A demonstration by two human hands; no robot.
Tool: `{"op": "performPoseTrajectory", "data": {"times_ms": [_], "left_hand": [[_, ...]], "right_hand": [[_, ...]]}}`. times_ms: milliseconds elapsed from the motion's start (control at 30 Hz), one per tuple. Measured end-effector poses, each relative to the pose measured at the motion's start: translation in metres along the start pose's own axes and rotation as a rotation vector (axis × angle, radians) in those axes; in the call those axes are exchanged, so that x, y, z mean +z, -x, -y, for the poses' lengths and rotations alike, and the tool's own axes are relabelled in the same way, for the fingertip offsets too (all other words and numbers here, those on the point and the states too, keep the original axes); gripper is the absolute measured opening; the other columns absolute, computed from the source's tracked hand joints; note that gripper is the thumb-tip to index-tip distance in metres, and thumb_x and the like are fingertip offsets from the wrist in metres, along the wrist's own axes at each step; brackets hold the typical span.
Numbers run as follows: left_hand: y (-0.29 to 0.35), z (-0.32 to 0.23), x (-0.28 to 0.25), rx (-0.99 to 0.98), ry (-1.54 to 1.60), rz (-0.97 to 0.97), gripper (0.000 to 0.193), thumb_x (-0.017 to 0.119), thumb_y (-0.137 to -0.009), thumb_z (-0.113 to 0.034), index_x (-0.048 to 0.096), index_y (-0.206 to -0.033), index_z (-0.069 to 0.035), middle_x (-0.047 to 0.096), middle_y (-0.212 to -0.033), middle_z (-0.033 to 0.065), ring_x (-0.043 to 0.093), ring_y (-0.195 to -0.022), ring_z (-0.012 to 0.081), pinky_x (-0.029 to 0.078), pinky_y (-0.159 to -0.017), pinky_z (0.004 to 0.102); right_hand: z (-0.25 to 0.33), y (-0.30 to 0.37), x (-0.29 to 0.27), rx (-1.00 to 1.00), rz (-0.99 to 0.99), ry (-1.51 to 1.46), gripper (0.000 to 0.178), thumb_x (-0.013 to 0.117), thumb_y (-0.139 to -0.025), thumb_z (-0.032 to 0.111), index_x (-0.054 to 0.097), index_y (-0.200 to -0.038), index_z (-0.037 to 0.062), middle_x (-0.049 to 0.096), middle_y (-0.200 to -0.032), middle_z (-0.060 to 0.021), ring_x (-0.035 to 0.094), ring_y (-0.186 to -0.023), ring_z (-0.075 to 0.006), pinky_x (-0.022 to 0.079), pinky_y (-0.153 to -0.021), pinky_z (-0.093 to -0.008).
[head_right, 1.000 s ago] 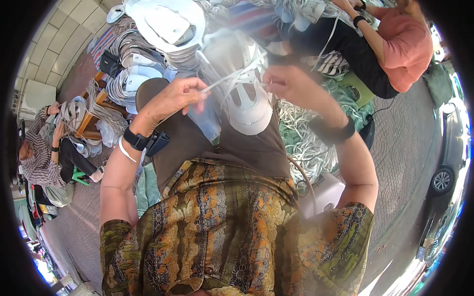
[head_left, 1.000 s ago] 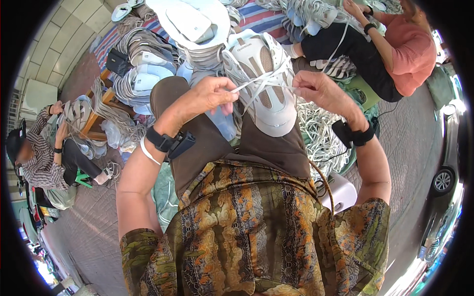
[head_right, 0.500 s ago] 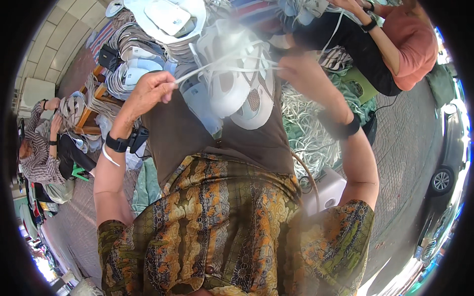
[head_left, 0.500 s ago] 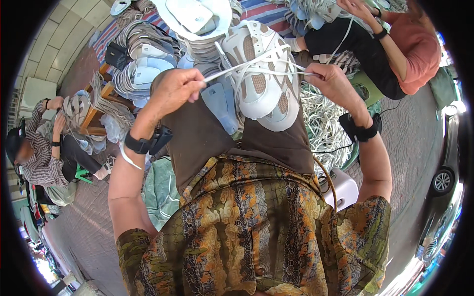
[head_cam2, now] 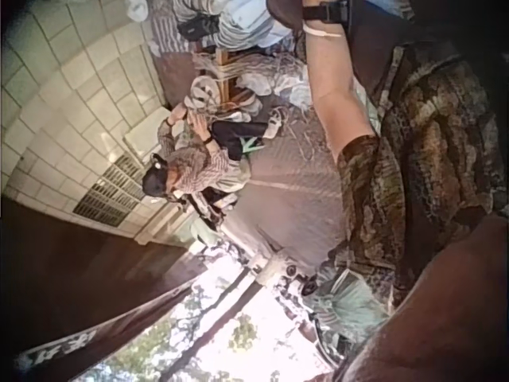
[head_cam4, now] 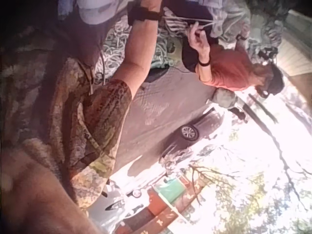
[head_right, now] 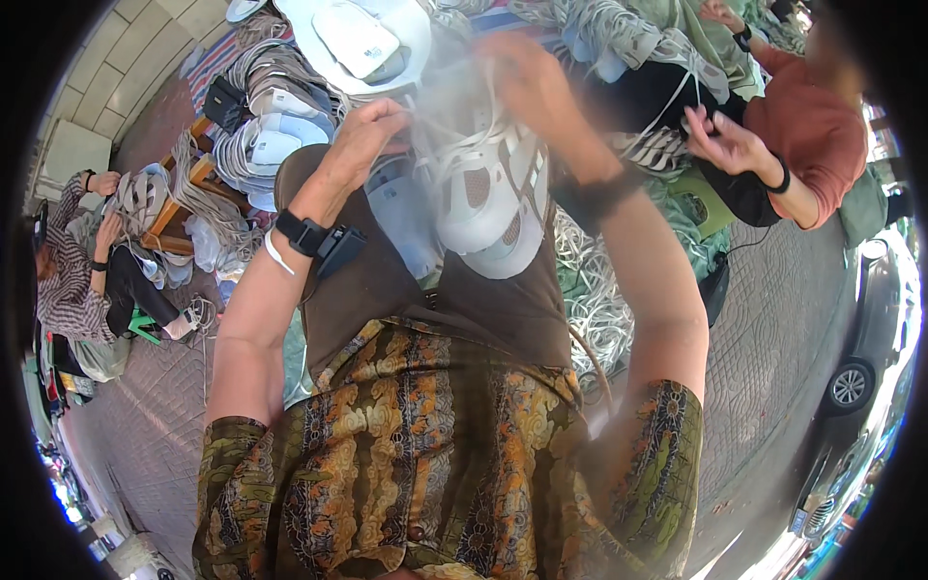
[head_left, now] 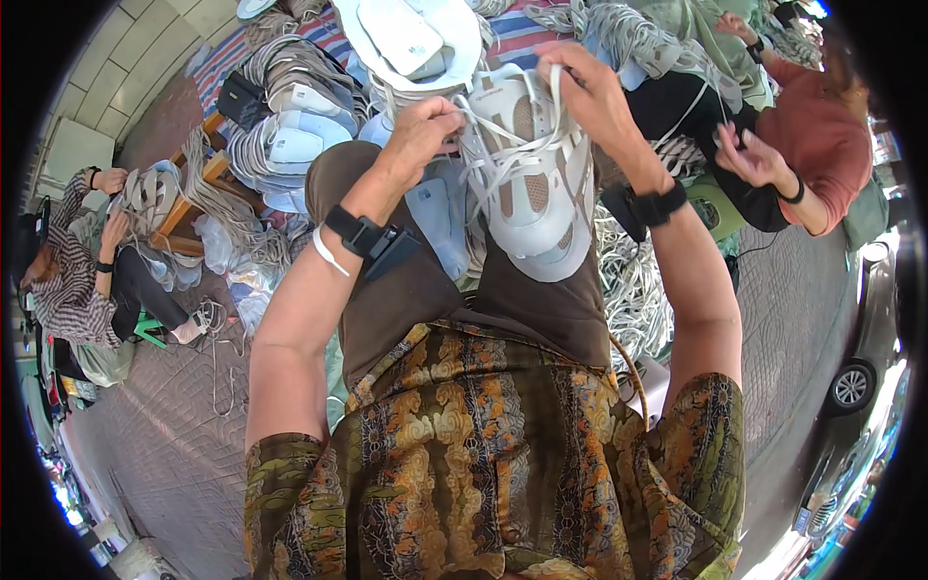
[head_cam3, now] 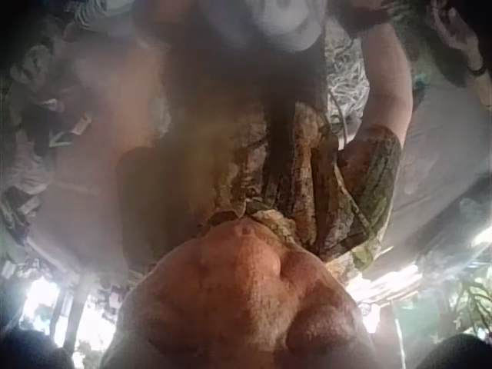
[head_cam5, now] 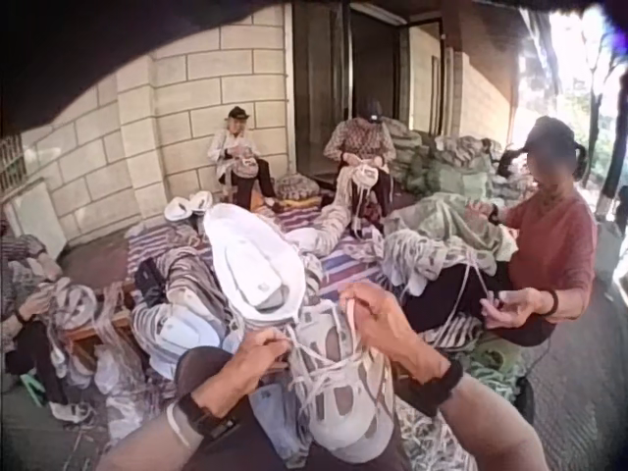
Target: The person is sitting on a mat outdoors, lacing white shoelaces into a white sneaker. They thread the laces through the eyelets and pull them tight, repeating the process for multiple shoes. Other people are visible in the background performing similar tasks.
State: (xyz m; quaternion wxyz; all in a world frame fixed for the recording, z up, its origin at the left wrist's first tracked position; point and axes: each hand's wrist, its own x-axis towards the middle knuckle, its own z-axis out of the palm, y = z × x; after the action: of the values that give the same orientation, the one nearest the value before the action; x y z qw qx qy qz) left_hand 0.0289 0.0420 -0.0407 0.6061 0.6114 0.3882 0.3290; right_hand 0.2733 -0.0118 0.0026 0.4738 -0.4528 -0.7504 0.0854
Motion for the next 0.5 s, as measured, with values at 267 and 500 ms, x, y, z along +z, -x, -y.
{"op": "performPoseTrajectory", "data": {"times_ms": [267, 500], "left_hand": [[0.014, -0.028, 0.015, 0.111, -0.068, 0.16, 0.011, 0.057, -0.089, -0.011, 0.063, -0.088, -0.001, 0.062, -0.086, 0.0021, 0.058, -0.079, 0.0098, 0.051, -0.073, 0.0265], [0.03, -0.037, -0.015, 0.151, -0.33, 0.356, 0.015, 0.058, -0.089, -0.015, 0.064, -0.087, -0.002, 0.064, -0.08, 0.0004, 0.059, -0.078, 0.0078, 0.048, -0.072, 0.0233]], "right_hand": [[-0.037, -0.009, -0.011, 0.318, 0.267, -0.395, 0.02, 0.051, -0.096, 0.02, 0.061, -0.093, 0.0028, 0.058, -0.088, 0.0034, 0.051, -0.084, -0.0057, 0.043, -0.077, -0.0219], [-0.014, 0.012, -0.009, 0.442, 0.079, -0.513, 0.031, 0.049, -0.099, 0.031, 0.063, -0.091, 0.0039, 0.057, -0.082, 0.0043, 0.047, -0.082, -0.0047, 0.041, -0.075, -0.0214]]}}
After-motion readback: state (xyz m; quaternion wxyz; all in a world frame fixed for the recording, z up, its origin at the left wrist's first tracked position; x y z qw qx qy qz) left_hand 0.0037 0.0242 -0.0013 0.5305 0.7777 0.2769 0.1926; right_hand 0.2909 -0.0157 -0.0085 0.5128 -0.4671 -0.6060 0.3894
